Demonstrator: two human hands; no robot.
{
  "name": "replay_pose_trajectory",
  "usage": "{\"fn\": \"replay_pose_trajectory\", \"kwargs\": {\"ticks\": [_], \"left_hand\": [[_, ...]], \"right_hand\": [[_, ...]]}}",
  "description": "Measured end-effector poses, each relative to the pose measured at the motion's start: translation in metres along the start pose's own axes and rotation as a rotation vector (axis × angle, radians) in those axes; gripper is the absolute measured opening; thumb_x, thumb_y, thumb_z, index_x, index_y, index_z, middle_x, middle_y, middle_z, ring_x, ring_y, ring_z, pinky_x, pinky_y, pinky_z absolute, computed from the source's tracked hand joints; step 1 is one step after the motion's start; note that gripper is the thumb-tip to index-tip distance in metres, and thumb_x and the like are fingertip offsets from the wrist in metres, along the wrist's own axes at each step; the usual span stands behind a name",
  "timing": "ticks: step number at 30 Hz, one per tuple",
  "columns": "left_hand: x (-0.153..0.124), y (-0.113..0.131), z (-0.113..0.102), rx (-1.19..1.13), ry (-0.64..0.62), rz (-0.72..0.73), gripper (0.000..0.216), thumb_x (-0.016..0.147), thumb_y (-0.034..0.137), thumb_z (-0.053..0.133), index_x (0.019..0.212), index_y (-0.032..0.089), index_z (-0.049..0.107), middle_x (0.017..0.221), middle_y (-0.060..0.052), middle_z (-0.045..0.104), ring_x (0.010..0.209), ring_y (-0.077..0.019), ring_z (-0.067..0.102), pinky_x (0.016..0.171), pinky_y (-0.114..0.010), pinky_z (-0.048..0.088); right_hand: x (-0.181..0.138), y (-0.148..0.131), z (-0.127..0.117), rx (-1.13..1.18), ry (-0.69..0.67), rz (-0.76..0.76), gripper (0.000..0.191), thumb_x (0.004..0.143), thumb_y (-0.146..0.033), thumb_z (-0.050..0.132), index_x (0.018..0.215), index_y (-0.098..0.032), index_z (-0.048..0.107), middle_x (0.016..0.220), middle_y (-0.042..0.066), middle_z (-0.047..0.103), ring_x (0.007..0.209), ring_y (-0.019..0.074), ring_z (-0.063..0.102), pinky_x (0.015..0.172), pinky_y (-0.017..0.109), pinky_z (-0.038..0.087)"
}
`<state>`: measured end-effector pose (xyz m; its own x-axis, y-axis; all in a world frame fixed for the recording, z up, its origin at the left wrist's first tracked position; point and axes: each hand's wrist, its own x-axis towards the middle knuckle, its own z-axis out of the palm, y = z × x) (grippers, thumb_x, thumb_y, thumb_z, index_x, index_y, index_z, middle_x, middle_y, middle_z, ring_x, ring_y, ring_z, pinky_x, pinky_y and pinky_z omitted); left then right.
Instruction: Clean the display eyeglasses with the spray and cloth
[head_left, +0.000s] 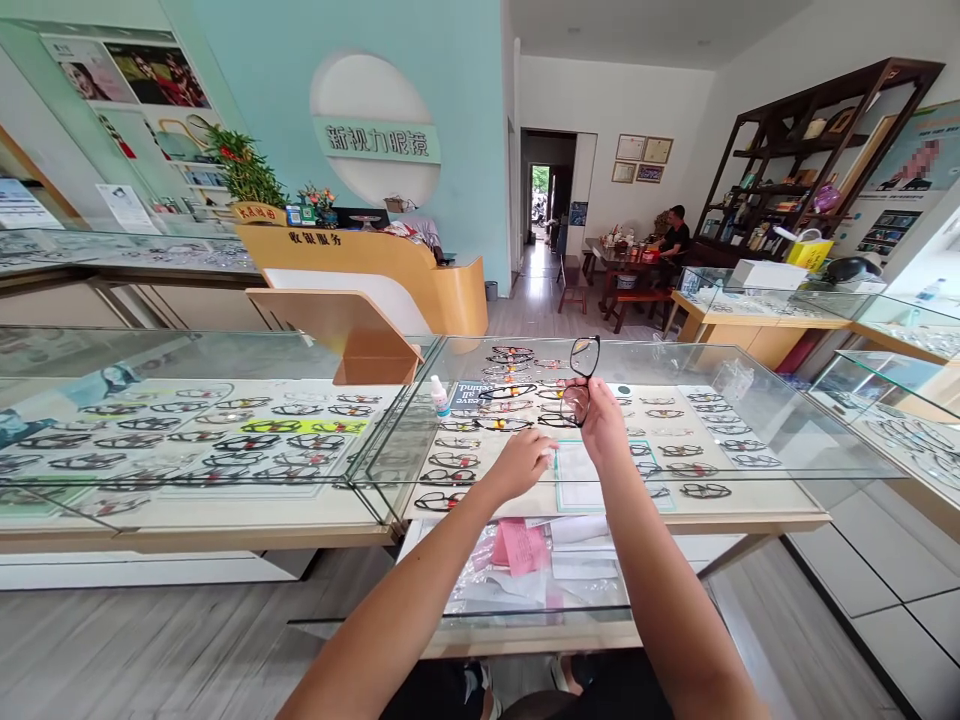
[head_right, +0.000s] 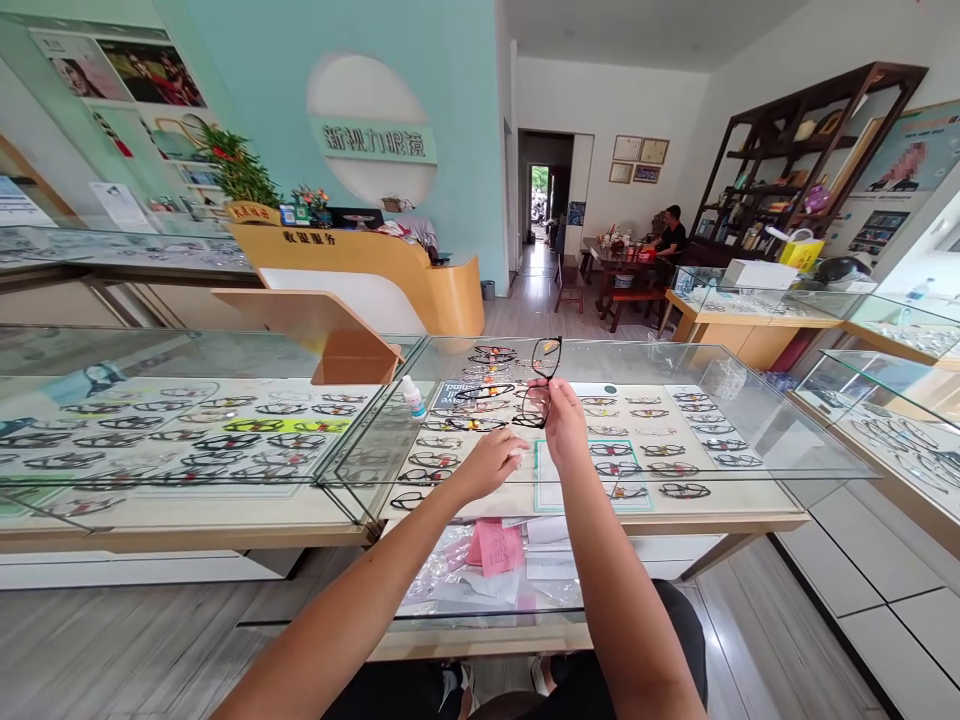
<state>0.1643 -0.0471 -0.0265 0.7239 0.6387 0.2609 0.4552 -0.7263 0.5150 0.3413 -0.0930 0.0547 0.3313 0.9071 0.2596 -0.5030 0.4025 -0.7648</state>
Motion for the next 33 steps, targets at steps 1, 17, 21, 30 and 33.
{"fn": "replay_pose_trajectory", "kwargs": {"ticks": [1, 17, 21, 30, 33], "left_hand": [[-0.001, 0.0, 0.002, 0.05, 0.01, 0.013, 0.036, 0.104, 0.031, 0.052, 0.13, 0.023, 0.075, 0.127, -0.012, 0.069, 0.127, -0.0319, 0.06, 0.112, -0.052, 0.045], [-0.004, 0.108, -0.153, 0.17, 0.708, 0.384, 0.091, 0.086, 0.069, 0.08, 0.161, 0.029, 0.048, 0.156, -0.015, 0.063, 0.151, -0.0378, 0.053, 0.127, -0.057, 0.042], [-0.016, 0.139, -0.186, 0.1, 0.642, 0.413, 0.066, 0.086, 0.066, 0.082, 0.138, 0.027, 0.068, 0.128, -0.01, 0.076, 0.119, -0.0298, 0.072, 0.106, -0.046, 0.058], [-0.027, 0.178, -0.226, 0.076, 0.66, 0.435, 0.059, 0.084, 0.064, 0.086, 0.129, 0.028, 0.075, 0.11, -0.008, 0.078, 0.098, -0.0261, 0.075, 0.087, -0.04, 0.064], [-0.03, 0.189, -0.236, 0.018, 0.765, 0.41, 0.056, 0.081, 0.06, 0.089, 0.126, 0.028, 0.076, 0.112, -0.008, 0.077, 0.102, -0.0265, 0.075, 0.09, -0.041, 0.065]], "right_hand": [[-0.001, -0.006, 0.0, -0.01, -0.005, -0.007, 0.036, 0.081, -0.055, 0.089, 0.091, -0.026, 0.071, 0.1, 0.001, 0.079, 0.088, 0.0164, 0.071, 0.081, 0.029, 0.057], [-0.005, -0.149, 0.039, -0.553, -0.637, 0.331, 0.028, 0.086, -0.047, 0.083, 0.081, -0.021, 0.075, 0.088, 0.005, 0.08, 0.079, 0.0196, 0.07, 0.083, 0.035, 0.053], [-0.015, -0.182, 0.061, -0.644, -0.702, 0.305, 0.025, 0.088, -0.044, 0.081, 0.084, -0.02, 0.076, 0.089, 0.006, 0.081, 0.079, 0.0187, 0.07, 0.083, 0.034, 0.053], [-0.033, -0.245, 0.098, -0.909, -0.697, -0.081, 0.042, 0.097, -0.062, 0.07, 0.086, -0.024, 0.084, 0.082, 0.004, 0.081, 0.076, 0.0221, 0.074, 0.074, 0.04, 0.062], [-0.046, -0.255, 0.096, -0.999, -0.513, -0.432, 0.036, 0.1, -0.059, 0.069, 0.115, -0.029, 0.083, 0.109, 0.005, 0.082, 0.101, 0.0246, 0.075, 0.09, 0.044, 0.063]]}}
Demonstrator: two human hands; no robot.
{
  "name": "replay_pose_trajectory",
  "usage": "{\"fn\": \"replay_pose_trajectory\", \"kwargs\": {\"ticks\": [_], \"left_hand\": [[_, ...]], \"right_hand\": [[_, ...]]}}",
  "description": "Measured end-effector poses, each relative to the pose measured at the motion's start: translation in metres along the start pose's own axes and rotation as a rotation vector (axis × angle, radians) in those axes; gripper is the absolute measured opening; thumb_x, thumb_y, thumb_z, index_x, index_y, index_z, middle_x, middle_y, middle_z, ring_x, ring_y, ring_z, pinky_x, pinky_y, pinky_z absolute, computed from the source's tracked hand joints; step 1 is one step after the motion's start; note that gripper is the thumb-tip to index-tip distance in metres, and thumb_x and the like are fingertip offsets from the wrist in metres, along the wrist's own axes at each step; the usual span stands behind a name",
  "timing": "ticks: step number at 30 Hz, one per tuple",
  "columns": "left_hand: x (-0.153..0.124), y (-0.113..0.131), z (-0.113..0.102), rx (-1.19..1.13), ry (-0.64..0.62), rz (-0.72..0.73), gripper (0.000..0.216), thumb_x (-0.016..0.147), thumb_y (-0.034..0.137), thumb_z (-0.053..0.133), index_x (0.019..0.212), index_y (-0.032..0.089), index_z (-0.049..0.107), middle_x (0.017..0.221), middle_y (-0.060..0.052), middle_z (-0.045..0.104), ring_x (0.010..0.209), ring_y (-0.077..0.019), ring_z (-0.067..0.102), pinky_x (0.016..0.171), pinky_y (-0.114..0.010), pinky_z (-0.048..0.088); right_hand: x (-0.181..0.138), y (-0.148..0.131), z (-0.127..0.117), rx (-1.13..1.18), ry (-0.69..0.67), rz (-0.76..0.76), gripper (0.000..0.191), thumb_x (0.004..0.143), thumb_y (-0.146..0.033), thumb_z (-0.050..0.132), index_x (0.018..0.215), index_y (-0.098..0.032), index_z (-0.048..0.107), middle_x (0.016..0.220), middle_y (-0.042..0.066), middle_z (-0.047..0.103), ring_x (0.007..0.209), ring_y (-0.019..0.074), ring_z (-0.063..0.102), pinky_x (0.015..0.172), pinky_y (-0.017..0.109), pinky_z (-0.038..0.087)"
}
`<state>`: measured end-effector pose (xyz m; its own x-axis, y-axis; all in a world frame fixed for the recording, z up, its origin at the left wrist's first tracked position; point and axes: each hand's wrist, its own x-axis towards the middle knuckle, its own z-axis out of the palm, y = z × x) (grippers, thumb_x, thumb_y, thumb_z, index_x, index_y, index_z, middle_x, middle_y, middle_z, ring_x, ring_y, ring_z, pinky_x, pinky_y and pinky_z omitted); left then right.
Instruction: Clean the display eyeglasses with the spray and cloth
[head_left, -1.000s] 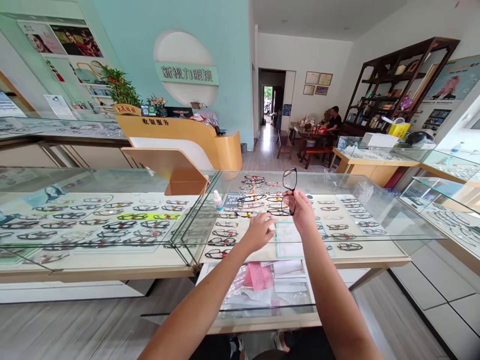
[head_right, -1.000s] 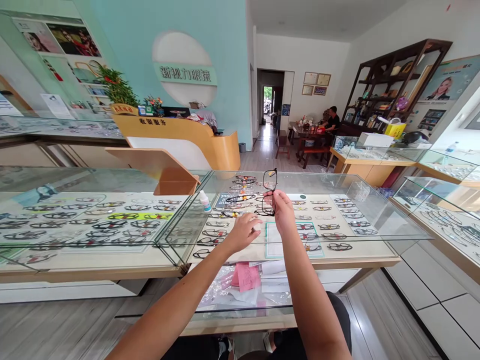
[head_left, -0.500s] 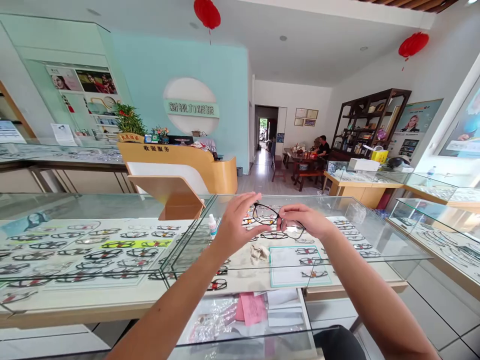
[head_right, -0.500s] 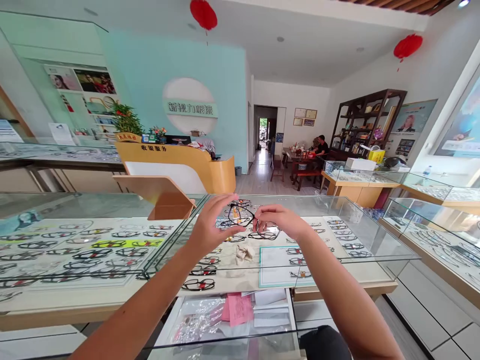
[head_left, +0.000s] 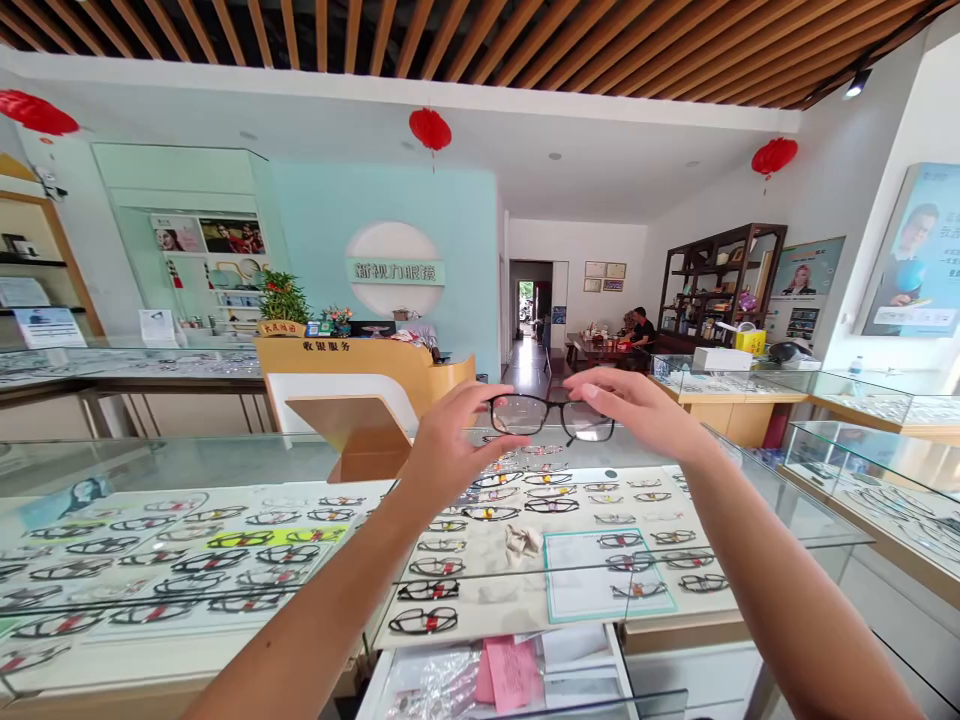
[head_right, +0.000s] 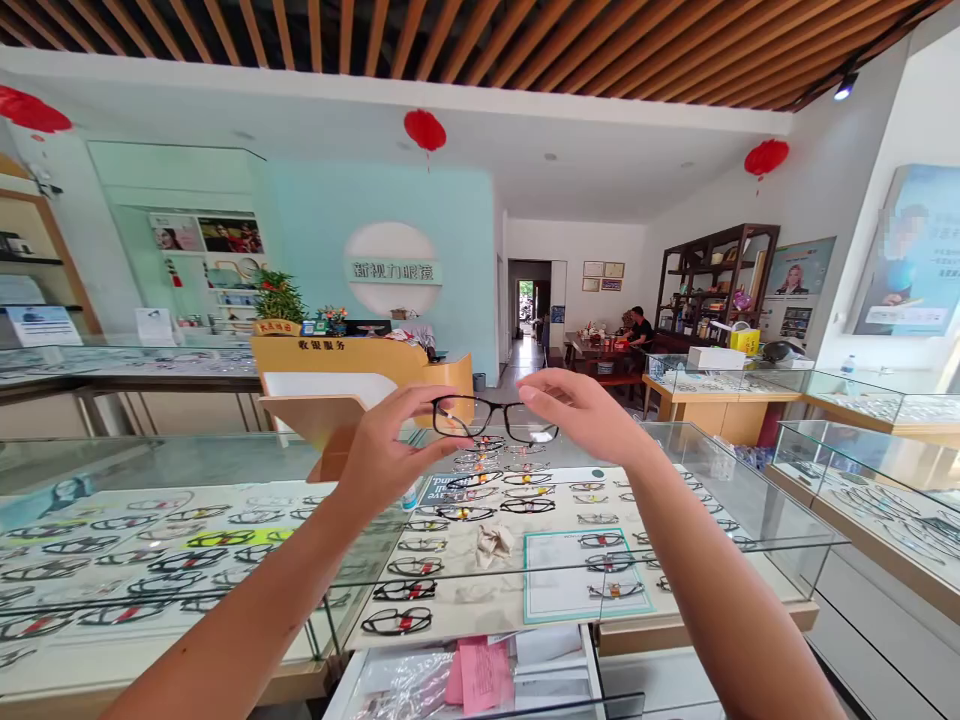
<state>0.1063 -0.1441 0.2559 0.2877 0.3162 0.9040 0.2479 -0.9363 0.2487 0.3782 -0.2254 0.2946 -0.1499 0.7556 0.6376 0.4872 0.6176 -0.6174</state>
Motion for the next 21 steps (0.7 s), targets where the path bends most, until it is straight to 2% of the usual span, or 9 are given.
{"fn": "replay_pose_trajectory", "kwargs": {"ticks": [2, 4, 8, 14, 21], "left_hand": [[0.006, 0.006, -0.006, -0.018, 0.089, -0.03, 0.055, 0.081, 0.057, 0.091, 0.126, 0.028, 0.077, 0.113, -0.007, 0.076, 0.104, -0.0258, 0.075, 0.094, -0.042, 0.065], [0.012, 0.01, -0.012, -0.033, 0.165, -0.042, 0.056, 0.08, 0.055, 0.092, 0.127, 0.028, 0.077, 0.112, -0.007, 0.075, 0.103, -0.0244, 0.073, 0.097, -0.043, 0.065], [0.02, 0.017, -0.023, -0.071, 0.215, -0.058, 0.057, 0.081, 0.053, 0.092, 0.13, 0.029, 0.076, 0.11, -0.006, 0.072, 0.096, -0.0214, 0.071, 0.097, -0.043, 0.065], [0.02, 0.028, -0.032, -0.17, 0.209, -0.12, 0.054, 0.08, 0.05, 0.093, 0.127, 0.028, 0.077, 0.105, -0.006, 0.069, 0.097, -0.0225, 0.069, 0.096, -0.044, 0.064], [0.013, 0.029, -0.032, -0.217, 0.231, -0.189, 0.059, 0.078, 0.049, 0.094, 0.13, 0.028, 0.076, 0.108, -0.007, 0.072, 0.1, -0.0236, 0.07, 0.096, -0.045, 0.063]], "right_hand": [[-0.009, -0.001, 0.003, -0.079, 0.182, -0.091, 0.046, 0.097, -0.058, 0.074, 0.135, -0.032, 0.073, 0.128, 0.007, 0.078, 0.116, 0.0264, 0.072, 0.1, 0.046, 0.061], [-0.017, 0.001, 0.012, -0.107, 0.304, -0.153, 0.061, 0.095, -0.058, 0.077, 0.148, -0.034, 0.061, 0.141, 0.009, 0.071, 0.127, 0.0286, 0.068, 0.105, 0.05, 0.058], [-0.018, 0.003, 0.038, -0.173, 0.47, -0.254, 0.076, 0.09, -0.057, 0.082, 0.155, -0.034, 0.051, 0.14, 0.011, 0.068, 0.129, 0.0316, 0.065, 0.106, 0.055, 0.056], [-0.01, -0.013, 0.056, -0.24, 0.605, -0.295, 0.053, 0.093, -0.058, 0.077, 0.137, -0.031, 0.063, 0.118, 0.008, 0.07, 0.104, 0.0276, 0.067, 0.092, 0.049, 0.057], [-0.011, -0.02, 0.067, -0.225, 0.665, -0.247, 0.05, 0.091, -0.062, 0.079, 0.127, -0.03, 0.066, 0.107, 0.005, 0.072, 0.093, 0.0246, 0.065, 0.086, 0.045, 0.055]]}}
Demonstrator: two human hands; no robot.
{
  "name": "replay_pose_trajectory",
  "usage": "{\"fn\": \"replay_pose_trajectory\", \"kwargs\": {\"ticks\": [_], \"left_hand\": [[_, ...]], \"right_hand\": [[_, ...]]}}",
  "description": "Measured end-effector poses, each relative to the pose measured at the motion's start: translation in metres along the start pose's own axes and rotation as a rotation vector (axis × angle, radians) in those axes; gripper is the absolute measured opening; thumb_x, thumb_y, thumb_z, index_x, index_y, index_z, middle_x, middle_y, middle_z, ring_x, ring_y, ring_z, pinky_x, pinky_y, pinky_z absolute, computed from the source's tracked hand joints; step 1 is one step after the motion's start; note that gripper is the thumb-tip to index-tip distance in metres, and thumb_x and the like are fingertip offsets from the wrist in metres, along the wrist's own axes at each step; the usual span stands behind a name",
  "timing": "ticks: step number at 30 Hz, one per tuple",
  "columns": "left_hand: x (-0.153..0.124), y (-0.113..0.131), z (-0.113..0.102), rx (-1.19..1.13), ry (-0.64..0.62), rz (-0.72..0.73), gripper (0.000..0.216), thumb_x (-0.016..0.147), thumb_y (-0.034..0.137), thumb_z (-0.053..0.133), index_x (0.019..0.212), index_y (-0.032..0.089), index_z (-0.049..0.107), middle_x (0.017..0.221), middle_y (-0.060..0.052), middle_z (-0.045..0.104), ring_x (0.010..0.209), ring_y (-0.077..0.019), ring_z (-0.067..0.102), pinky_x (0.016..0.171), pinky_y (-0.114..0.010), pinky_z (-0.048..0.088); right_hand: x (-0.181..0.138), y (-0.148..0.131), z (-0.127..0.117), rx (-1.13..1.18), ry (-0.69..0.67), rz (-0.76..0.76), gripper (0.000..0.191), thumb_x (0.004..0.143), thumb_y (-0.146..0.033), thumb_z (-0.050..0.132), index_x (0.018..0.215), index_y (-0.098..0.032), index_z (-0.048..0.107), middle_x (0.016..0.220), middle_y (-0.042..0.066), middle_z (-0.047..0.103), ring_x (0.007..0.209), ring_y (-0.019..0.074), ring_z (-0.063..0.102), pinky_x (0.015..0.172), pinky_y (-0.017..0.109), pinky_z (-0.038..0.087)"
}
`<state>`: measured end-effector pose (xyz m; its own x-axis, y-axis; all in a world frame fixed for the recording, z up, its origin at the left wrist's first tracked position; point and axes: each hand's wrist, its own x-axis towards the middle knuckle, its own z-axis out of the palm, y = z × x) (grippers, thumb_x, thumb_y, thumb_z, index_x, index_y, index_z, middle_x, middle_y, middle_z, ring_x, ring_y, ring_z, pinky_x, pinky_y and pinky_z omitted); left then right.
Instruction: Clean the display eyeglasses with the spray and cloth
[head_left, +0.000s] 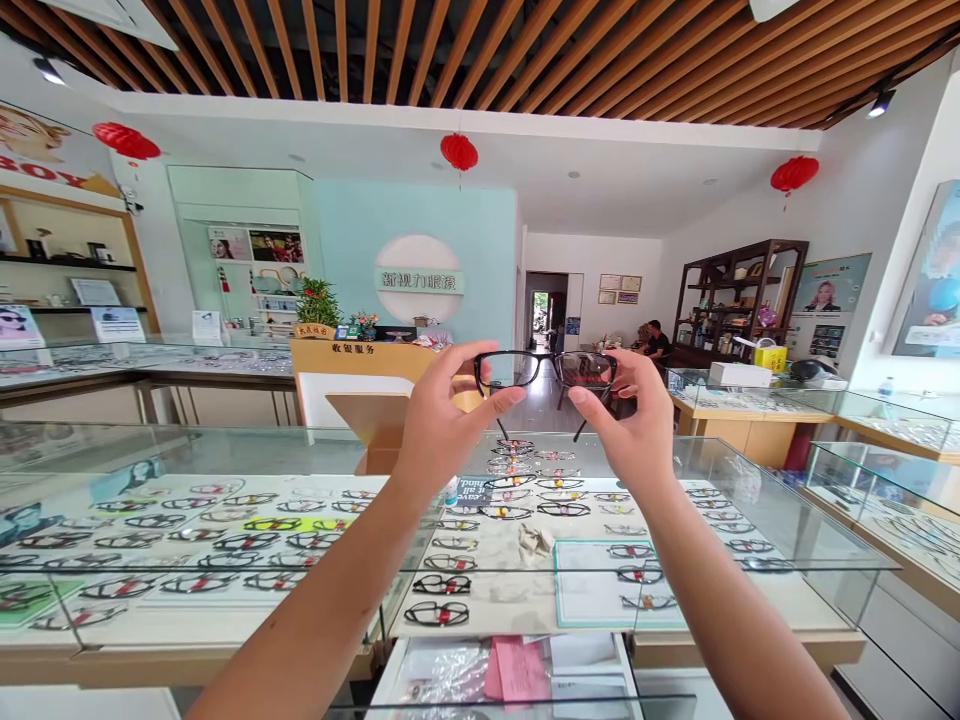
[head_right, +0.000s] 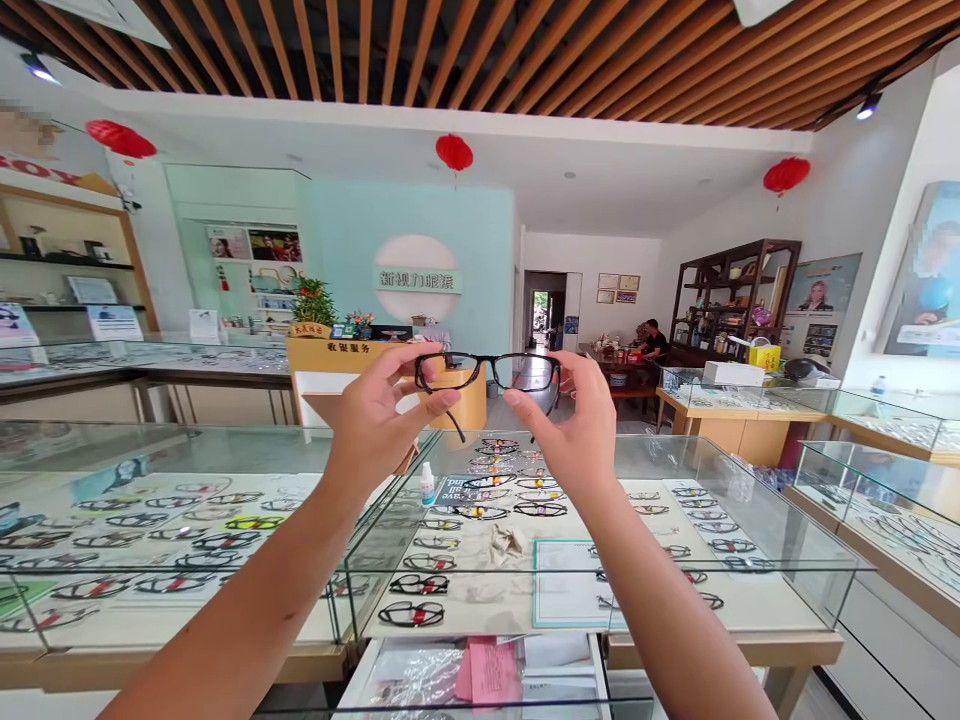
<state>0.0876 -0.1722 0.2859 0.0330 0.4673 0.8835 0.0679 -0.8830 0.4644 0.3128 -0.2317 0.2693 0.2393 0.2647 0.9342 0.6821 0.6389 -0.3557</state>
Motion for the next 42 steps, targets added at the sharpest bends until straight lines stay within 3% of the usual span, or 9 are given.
{"fn": "replay_pose_trajectory", "kwargs": {"ticks": [4, 11, 21, 29, 36, 42], "left_hand": [[-0.003, -0.004, 0.004, -0.048, 0.056, -0.025, 0.07, 0.075, 0.049, 0.097, 0.136, 0.027, 0.07, 0.112, -0.008, 0.074, 0.107, -0.0256, 0.072, 0.099, -0.046, 0.062], [-0.005, -0.015, 0.007, -0.176, 0.04, -0.104, 0.069, 0.074, 0.05, 0.098, 0.131, 0.023, 0.071, 0.121, -0.012, 0.076, 0.114, -0.0268, 0.073, 0.101, -0.046, 0.063], [-0.015, -0.019, 0.019, -0.105, 0.141, -0.05, 0.063, 0.079, 0.052, 0.094, 0.132, 0.027, 0.071, 0.122, -0.01, 0.074, 0.118, -0.0263, 0.071, 0.104, -0.046, 0.062], [-0.016, -0.018, 0.027, -0.048, 0.178, -0.026, 0.06, 0.08, 0.049, 0.093, 0.131, 0.028, 0.07, 0.124, -0.009, 0.073, 0.112, -0.0233, 0.07, 0.098, -0.041, 0.061], [-0.018, -0.028, 0.027, -0.018, 0.162, -0.04, 0.059, 0.083, 0.05, 0.091, 0.133, 0.028, 0.07, 0.13, -0.01, 0.071, 0.119, -0.0244, 0.068, 0.103, -0.042, 0.058], [-0.021, -0.034, 0.027, -0.032, 0.146, -0.111, 0.057, 0.086, 0.052, 0.087, 0.136, 0.029, 0.071, 0.128, -0.009, 0.072, 0.12, -0.0249, 0.067, 0.101, -0.04, 0.056]], "right_hand": [[-0.004, 0.003, 0.002, 0.007, -0.002, 0.037, 0.049, 0.091, -0.063, 0.078, 0.125, -0.03, 0.066, 0.109, 0.005, 0.074, 0.093, 0.0243, 0.066, 0.085, 0.044, 0.055], [-0.006, 0.005, 0.002, 0.017, 0.011, 0.059, 0.052, 0.091, -0.065, 0.078, 0.126, -0.029, 0.066, 0.115, 0.007, 0.075, 0.098, 0.0252, 0.067, 0.088, 0.044, 0.056], [-0.012, 0.016, 0.013, 0.217, -0.059, 0.215, 0.054, 0.091, -0.059, 0.079, 0.135, -0.031, 0.062, 0.127, 0.009, 0.072, 0.116, 0.027, 0.068, 0.1, 0.048, 0.058], [-0.017, 0.026, 0.02, 0.274, -0.059, 0.29, 0.058, 0.092, -0.06, 0.078, 0.138, -0.029, 0.058, 0.123, 0.009, 0.068, 0.104, 0.0246, 0.069, 0.092, 0.045, 0.058], [-0.019, 0.022, 0.021, 0.214, 0.015, 0.267, 0.057, 0.09, -0.061, 0.08, 0.13, -0.028, 0.057, 0.12, 0.009, 0.069, 0.106, 0.0254, 0.068, 0.091, 0.043, 0.055], [-0.019, 0.015, 0.022, 0.079, 0.068, 0.207, 0.06, 0.089, -0.06, 0.08, 0.135, -0.029, 0.056, 0.121, 0.008, 0.068, 0.104, 0.025, 0.067, 0.092, 0.045, 0.055]]}}
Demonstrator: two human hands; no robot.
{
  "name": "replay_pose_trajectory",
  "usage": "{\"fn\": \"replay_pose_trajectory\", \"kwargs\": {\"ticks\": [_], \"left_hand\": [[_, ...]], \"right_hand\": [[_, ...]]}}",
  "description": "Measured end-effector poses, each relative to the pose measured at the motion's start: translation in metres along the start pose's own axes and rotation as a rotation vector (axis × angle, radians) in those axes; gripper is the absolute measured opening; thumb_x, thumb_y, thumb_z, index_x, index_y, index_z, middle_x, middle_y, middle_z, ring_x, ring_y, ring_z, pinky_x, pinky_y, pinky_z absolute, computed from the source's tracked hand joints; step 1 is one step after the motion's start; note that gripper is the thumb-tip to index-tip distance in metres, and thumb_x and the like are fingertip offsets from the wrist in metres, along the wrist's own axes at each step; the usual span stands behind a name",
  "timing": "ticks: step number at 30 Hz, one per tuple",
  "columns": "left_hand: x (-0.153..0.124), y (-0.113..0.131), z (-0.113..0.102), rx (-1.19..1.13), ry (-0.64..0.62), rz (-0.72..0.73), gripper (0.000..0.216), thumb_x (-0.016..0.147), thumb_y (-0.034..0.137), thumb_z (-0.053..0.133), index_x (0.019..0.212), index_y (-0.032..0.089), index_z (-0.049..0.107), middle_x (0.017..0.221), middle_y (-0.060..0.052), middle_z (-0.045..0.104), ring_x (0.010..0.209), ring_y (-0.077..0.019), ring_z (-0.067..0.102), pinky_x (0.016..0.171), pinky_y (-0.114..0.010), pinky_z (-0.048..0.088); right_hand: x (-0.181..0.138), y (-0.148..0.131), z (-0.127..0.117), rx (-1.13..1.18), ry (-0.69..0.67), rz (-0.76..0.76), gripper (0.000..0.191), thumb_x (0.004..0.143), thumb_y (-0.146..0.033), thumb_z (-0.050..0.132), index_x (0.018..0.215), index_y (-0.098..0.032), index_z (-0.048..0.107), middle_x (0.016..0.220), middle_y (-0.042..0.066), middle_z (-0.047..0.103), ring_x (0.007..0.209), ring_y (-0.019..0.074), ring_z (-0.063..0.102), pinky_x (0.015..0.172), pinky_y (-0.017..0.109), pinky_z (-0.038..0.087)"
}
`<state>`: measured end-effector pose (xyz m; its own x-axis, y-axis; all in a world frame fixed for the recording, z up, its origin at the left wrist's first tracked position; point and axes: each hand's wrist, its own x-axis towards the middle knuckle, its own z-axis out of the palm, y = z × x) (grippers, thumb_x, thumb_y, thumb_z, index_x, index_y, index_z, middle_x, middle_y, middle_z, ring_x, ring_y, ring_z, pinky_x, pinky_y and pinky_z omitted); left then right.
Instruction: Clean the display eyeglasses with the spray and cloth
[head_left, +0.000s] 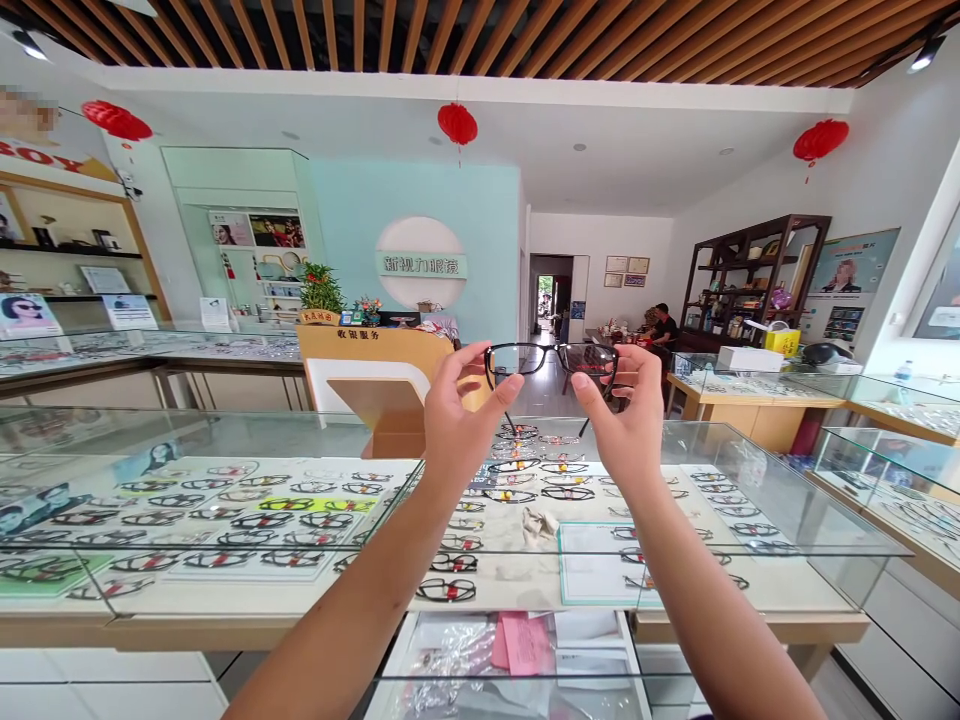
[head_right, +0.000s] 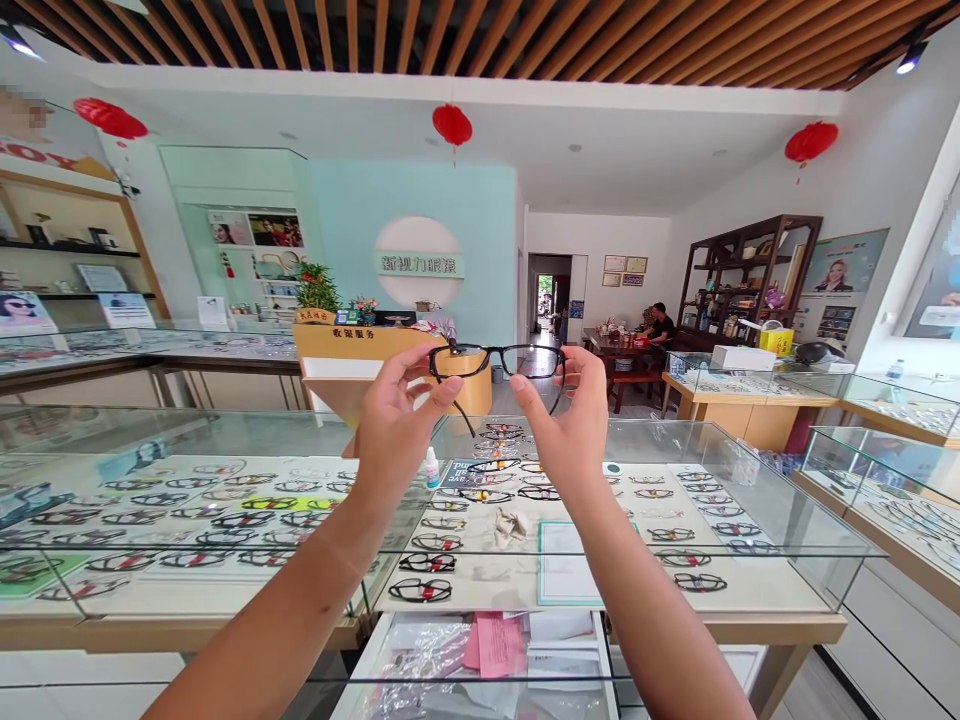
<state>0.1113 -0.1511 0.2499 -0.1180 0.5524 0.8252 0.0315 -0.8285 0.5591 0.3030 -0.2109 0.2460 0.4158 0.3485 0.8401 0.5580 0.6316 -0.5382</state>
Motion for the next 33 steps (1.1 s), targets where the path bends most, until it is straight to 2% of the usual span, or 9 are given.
{"fn": "replay_pose_trajectory", "kwargs": {"ticks": [9, 18, 28, 33], "left_hand": [[-0.003, -0.003, 0.002, -0.015, -0.002, -0.043, 0.058, 0.087, 0.053, 0.085, 0.138, 0.03, 0.069, 0.129, -0.009, 0.072, 0.122, -0.0263, 0.067, 0.1, -0.041, 0.055], [-0.004, -0.008, 0.002, -0.02, 0.005, -0.076, 0.059, 0.087, 0.055, 0.086, 0.136, 0.028, 0.068, 0.128, -0.01, 0.071, 0.119, -0.0262, 0.067, 0.098, -0.042, 0.057], [-0.007, -0.002, 0.007, 0.052, 0.078, -0.045, 0.059, 0.084, 0.057, 0.087, 0.131, 0.027, 0.068, 0.126, -0.009, 0.07, 0.116, -0.0242, 0.065, 0.096, -0.039, 0.053], [-0.011, 0.005, 0.008, 0.154, 0.124, 0.072, 0.062, 0.082, 0.055, 0.09, 0.133, 0.029, 0.066, 0.125, -0.008, 0.067, 0.115, -0.0236, 0.064, 0.098, -0.04, 0.052]], "right_hand": [[-0.002, -0.004, 0.005, -0.092, 0.064, -0.125, 0.059, 0.091, -0.058, 0.079, 0.137, -0.028, 0.057, 0.121, 0.008, 0.064, 0.101, 0.0242, 0.065, 0.089, 0.046, 0.056], [-0.005, -0.009, 0.008, -0.146, 0.083, -0.187, 0.059, 0.091, -0.056, 0.079, 0.138, -0.026, 0.059, 0.12, 0.009, 0.061, 0.1, 0.0244, 0.062, 0.088, 0.045, 0.056], [-0.004, -0.003, 0.008, -0.109, 0.051, -0.112, 0.058, 0.092, -0.058, 0.077, 0.137, -0.027, 0.059, 0.118, 0.008, 0.064, 0.097, 0.0235, 0.065, 0.088, 0.046, 0.057], [-0.008, 0.006, 0.007, -0.018, -0.006, -0.037, 0.056, 0.093, -0.06, 0.076, 0.137, -0.028, 0.059, 0.12, 0.009, 0.07, 0.101, 0.0252, 0.07, 0.093, 0.049, 0.058]]}}
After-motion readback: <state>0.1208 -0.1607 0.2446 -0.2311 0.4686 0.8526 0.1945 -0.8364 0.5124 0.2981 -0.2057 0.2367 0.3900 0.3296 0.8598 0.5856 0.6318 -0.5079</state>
